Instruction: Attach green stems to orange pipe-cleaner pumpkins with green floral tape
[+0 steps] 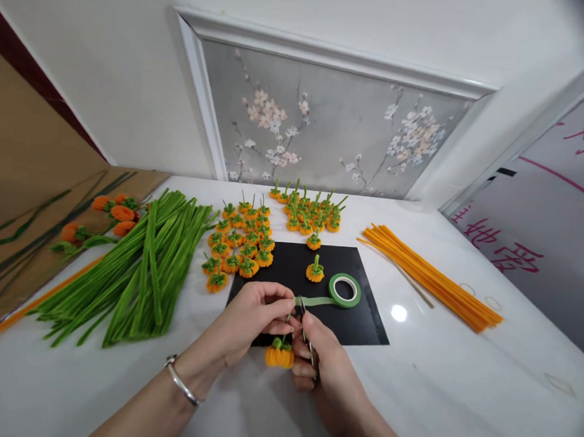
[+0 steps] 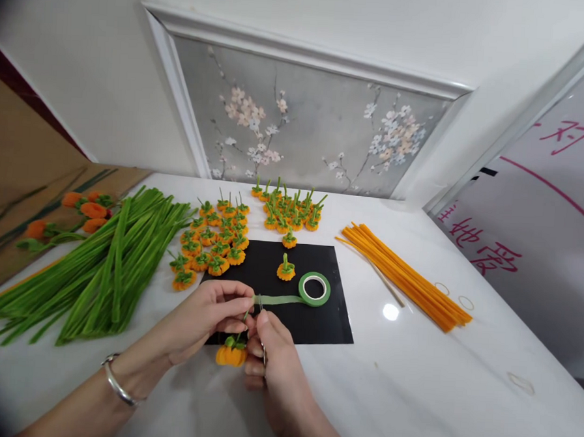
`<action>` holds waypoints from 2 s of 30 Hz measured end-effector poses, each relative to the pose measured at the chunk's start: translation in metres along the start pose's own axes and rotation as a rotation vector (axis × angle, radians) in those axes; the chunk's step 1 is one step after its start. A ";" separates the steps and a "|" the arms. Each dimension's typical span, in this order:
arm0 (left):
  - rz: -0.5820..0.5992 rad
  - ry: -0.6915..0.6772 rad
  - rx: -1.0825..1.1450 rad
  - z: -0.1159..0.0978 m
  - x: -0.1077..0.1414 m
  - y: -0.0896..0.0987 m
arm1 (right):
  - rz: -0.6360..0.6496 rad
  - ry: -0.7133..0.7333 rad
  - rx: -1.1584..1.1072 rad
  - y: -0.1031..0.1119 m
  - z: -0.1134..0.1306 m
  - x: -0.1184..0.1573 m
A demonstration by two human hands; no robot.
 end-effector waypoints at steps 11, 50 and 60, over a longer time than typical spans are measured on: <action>-0.033 0.022 0.045 0.000 -0.002 0.003 | -0.012 0.044 0.003 -0.001 0.005 0.005; 0.103 -0.240 -0.066 -0.024 -0.024 -0.030 | -0.122 0.517 1.010 -0.002 0.128 0.028; 0.077 -0.189 -0.057 -0.014 -0.025 -0.023 | -0.190 0.759 1.188 -0.005 0.131 0.030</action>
Point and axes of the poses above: each hand's wrist, its own x-axis away from the middle knuckle, its own y-axis out of the back of the hand, z = x × y, the point moved 9 cm from there along -x, towards the middle knuckle, and after that the axes turned 13 degrees about -y, right-handed, at the moved point
